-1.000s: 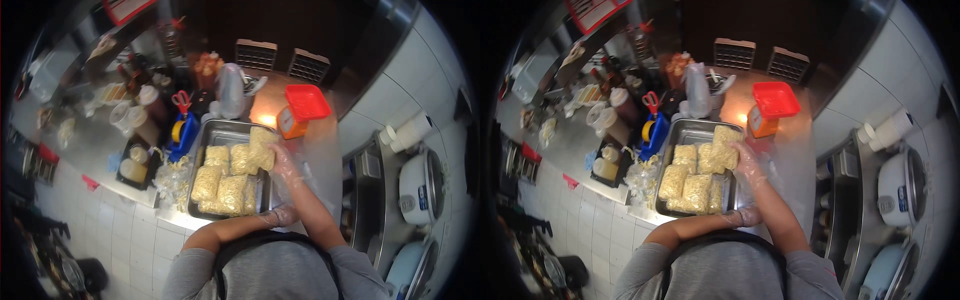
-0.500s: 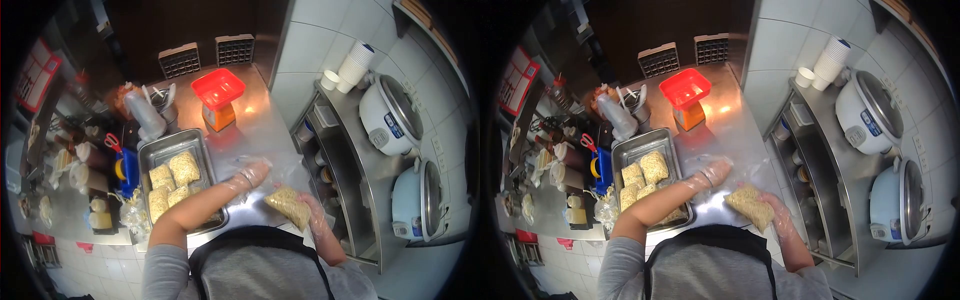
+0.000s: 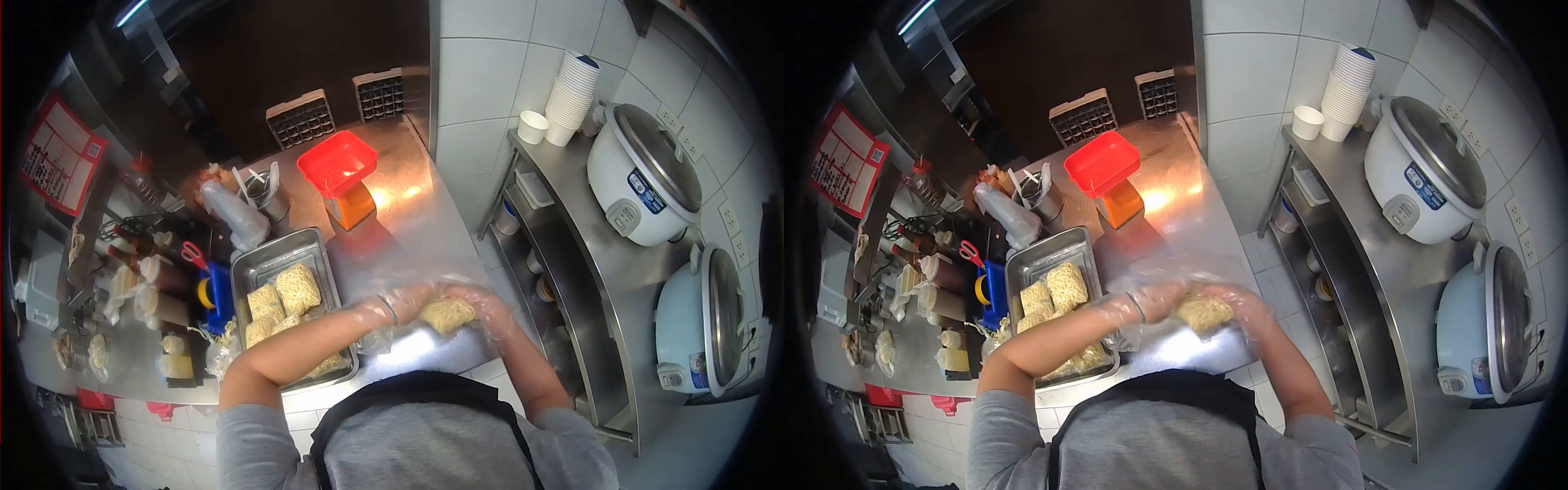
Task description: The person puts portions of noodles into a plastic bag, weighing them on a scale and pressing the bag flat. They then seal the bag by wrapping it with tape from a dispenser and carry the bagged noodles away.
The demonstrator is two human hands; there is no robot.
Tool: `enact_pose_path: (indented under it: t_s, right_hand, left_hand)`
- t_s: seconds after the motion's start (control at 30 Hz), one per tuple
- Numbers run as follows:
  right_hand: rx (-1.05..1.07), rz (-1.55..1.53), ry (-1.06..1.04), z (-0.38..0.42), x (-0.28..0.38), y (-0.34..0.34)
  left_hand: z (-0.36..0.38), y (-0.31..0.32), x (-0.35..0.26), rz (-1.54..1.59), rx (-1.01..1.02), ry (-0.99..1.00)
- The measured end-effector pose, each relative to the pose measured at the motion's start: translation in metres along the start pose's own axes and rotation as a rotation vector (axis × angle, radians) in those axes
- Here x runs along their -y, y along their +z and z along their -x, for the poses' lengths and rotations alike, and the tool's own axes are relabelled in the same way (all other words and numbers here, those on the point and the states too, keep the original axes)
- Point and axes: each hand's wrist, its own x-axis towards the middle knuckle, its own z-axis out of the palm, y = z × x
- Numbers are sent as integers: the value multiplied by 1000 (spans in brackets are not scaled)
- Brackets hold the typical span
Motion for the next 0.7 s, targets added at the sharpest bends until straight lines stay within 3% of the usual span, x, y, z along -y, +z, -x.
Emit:
enact_pose_path:
  t_s: [0.03,0.1,0.13,0.17,0.23,0.3,0.37,0.47,0.5,0.53,0.63,0.7]
  right_hand:
    - [-3,-23,-32,-7,1,9]
    - [-35,-70,-103,-27,4,16]
    - [-51,-92,-135,-34,5,19]
    - [-73,-111,-168,-39,6,22]
    - [-128,-135,-218,-44,8,29]
    - [-185,-138,-266,-46,6,37]
    - [-254,-119,-308,-49,5,48]
    - [-357,-4,-404,-62,5,64]
    - [-376,83,-471,-65,4,67]
    - [-397,191,-564,-69,2,68]
    - [-460,837,-1207,-90,-16,57]
    - [-364,744,-946,-77,-16,58]
  left_hand:
    - [3,5,-6,42,-157,74]
    - [1,81,34,346,-302,94]
    - [5,65,18,493,-377,106]
    - [11,49,-1,130,-283,21]
    - [19,49,6,-172,-376,80]
    - [23,50,7,-216,-362,102]
    - [23,49,5,-7,-260,83]
    - [13,78,17,119,-243,230]
    - [16,65,3,306,-251,261]
    - [16,61,-6,407,-210,216]
    - [20,71,-23,672,-62,109]
    - [26,71,-30,732,94,111]
